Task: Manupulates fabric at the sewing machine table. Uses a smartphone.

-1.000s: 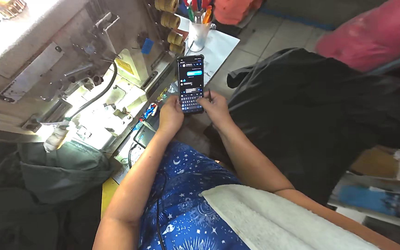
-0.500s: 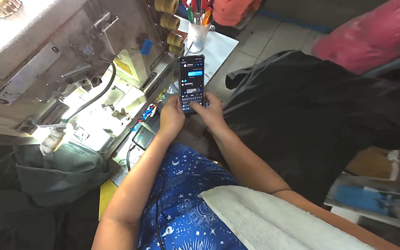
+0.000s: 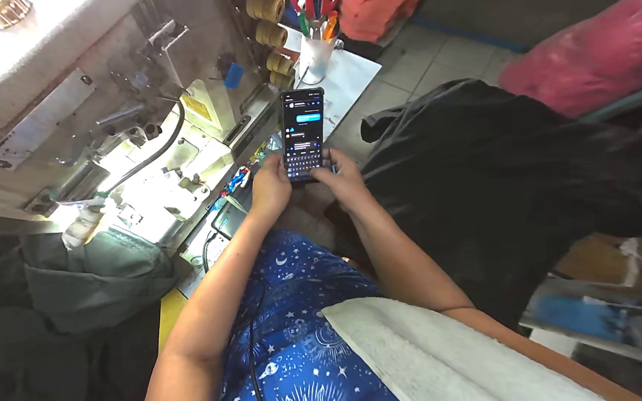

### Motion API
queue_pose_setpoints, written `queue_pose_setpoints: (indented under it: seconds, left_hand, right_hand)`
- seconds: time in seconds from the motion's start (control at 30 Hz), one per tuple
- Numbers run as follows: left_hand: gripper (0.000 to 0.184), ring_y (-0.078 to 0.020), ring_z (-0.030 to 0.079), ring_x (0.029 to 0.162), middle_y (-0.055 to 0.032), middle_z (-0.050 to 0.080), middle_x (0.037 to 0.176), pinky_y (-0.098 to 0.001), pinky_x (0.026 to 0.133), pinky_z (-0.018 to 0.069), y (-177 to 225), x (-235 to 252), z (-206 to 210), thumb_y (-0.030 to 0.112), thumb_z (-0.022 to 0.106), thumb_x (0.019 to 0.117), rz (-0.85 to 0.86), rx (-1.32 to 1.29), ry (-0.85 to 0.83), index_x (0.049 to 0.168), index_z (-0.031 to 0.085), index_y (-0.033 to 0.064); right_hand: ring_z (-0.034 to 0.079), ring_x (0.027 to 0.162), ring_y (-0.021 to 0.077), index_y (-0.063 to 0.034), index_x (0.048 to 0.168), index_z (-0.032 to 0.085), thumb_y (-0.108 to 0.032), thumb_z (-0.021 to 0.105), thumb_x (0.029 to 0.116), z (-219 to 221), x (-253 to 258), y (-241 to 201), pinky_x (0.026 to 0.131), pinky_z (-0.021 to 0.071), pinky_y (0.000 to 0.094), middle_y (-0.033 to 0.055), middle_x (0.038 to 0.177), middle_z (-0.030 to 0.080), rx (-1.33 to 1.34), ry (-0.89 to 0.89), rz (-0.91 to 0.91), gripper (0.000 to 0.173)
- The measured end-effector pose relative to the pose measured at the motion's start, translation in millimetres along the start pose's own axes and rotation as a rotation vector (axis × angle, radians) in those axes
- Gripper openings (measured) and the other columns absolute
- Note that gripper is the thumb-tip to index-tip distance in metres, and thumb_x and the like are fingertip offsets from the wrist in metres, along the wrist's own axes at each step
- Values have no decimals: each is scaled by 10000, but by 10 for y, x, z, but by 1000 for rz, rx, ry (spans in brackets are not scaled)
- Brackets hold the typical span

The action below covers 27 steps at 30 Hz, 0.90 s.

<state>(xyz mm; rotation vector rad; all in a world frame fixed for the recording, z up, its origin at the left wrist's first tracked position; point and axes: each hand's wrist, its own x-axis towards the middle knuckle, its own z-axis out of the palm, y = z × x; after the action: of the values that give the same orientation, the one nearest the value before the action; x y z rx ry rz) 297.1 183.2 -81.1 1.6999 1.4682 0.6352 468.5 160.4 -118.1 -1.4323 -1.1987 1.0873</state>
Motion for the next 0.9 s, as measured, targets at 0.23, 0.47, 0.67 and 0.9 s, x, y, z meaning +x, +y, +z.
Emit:
queue_pose_setpoints:
  seconds: [0.23, 0.47, 0.67, 0.9]
  left_hand:
    - [290, -307, 679, 1089, -207, 692, 1146, -501, 986, 519, -16, 1, 19, 104, 423, 1087, -2, -6, 0, 1286, 591, -23]
    - [272, -298, 682, 1070, -198, 693, 1126, -492, 971, 526, -15, 4, 24, 96, 430, 1083, 19, -9, 5, 1264, 595, -22]
    - [278, -296, 685, 1081, -196, 699, 1140, -492, 985, 524, 12, 1, 41, 92, 435, 1080, 12, -19, -1, 1279, 591, -23]
    - [281, -309, 680, 1089, -200, 697, 1138, -505, 987, 519, 24, 26, 49, 105, 433, 1085, -4, 16, -15, 1283, 594, -12]
  right_hand:
    - [618, 799, 100, -12, 1177, 630, -134, 722, 872, 13, 28, 61, 753, 545, 282, 52, 943, 642, 50, 18, -40, 342]
    - [629, 791, 100, -16, 1149, 655, -182, 704, 911, 17, 42, 53, 745, 555, 294, 47, 917, 652, 26, 51, -31, 294]
    - [591, 707, 72, -35, 1002, 666, -191, 657, 946, 42, 71, 50, 691, 523, 281, 9, 792, 609, 42, 146, -30, 166]
    - [661, 843, 139, -37, 1126, 642, -279, 786, 844, 111, 56, 33, 789, 572, 361, 73, 946, 663, 19, 138, 48, 399]
